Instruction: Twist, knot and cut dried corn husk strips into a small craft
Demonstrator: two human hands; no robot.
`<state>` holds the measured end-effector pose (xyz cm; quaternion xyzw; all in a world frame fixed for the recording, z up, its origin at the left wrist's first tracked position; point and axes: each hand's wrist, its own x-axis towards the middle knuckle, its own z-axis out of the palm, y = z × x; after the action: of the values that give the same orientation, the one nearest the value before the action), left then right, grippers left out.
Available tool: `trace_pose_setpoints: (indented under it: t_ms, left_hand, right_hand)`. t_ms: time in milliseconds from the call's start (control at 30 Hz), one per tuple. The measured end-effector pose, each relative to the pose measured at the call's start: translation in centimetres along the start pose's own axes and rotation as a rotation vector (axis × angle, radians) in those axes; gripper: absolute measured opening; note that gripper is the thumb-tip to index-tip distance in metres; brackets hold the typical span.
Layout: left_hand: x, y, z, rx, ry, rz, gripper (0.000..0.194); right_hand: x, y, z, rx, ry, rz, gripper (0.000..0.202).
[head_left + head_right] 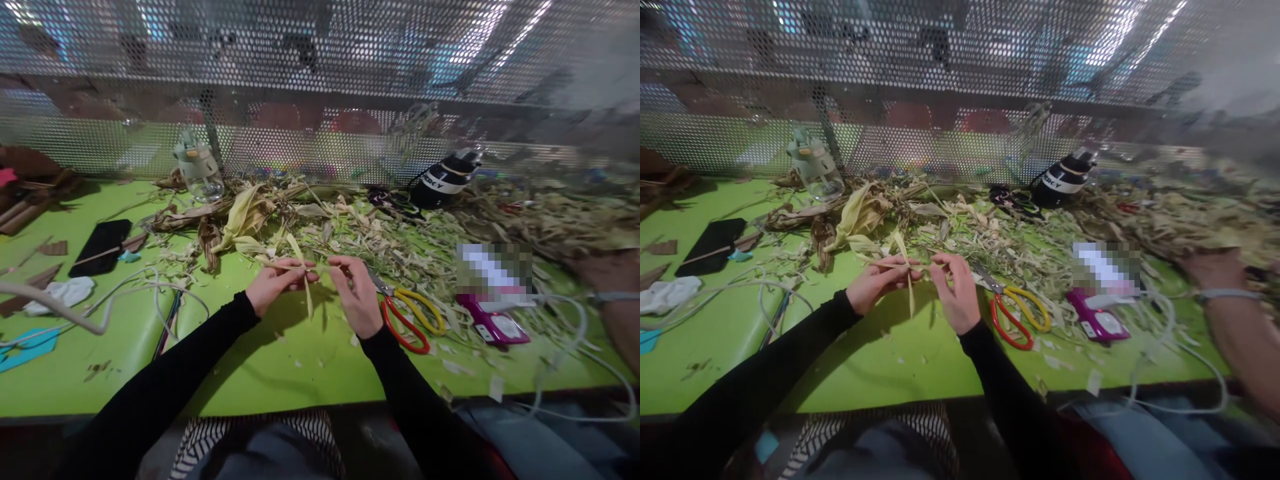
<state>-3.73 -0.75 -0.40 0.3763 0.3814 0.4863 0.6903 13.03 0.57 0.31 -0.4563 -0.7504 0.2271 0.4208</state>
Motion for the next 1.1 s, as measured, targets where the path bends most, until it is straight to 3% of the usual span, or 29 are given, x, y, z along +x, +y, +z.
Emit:
trace_pose_setpoints:
  t_ms: [200, 333, 467, 567, 700, 833, 967, 1100]
  left_hand:
    - [0.0, -0.1, 0.4, 0.129, 0.004, 0.045, 0.021]
    - [0.3, 0.1, 0.2, 0.242, -0.002, 0.071, 0.014]
    - [0.3, 0.4, -0.1, 0.263, 0.020, 0.007, 0.014]
    - [0.1, 0.3, 0.0, 0.262, -0.026, -0.048, 0.018]
    - [-0.2, -0.2, 0.4, 0.344, -0.107, 0.029, 0.014]
    - [-0.3, -1.2, 0.9, 0.422, -0.121, 0.073, 0.019]
    - [-0.2, -1.9, 1.1, 0.337, -0.086, 0.005, 0.016]
    - [-0.1, -1.5, 0.9, 0.101, -0.054, -0.094, 0.022]
  right_hand:
    - [-0.2, 0.1, 0.3, -0.037, -0.284, -0.044, 0.034]
    - [-0.5, -0.2, 0.2, -0.030, -0.254, -0.072, 0.032]
    - [-0.1, 0.1, 0.0, -0.002, -0.227, 0.024, 0.033]
    - [0.3, 0.4, 0.1, 0.049, -0.165, 0.083, 0.027]
    - [0.3, 0.7, 0.6, 0.193, -0.173, 0.097, 0.020]
    - [-0.3, 1.0, 1.2, 0.399, -0.136, 0.213, 0.024]
    - [-0.4, 1.2, 1.5, 0.463, -0.132, 0.293, 0.025]
    - [0.3, 1.5, 1.3, 0.480, -0.116, 0.339, 0.023]
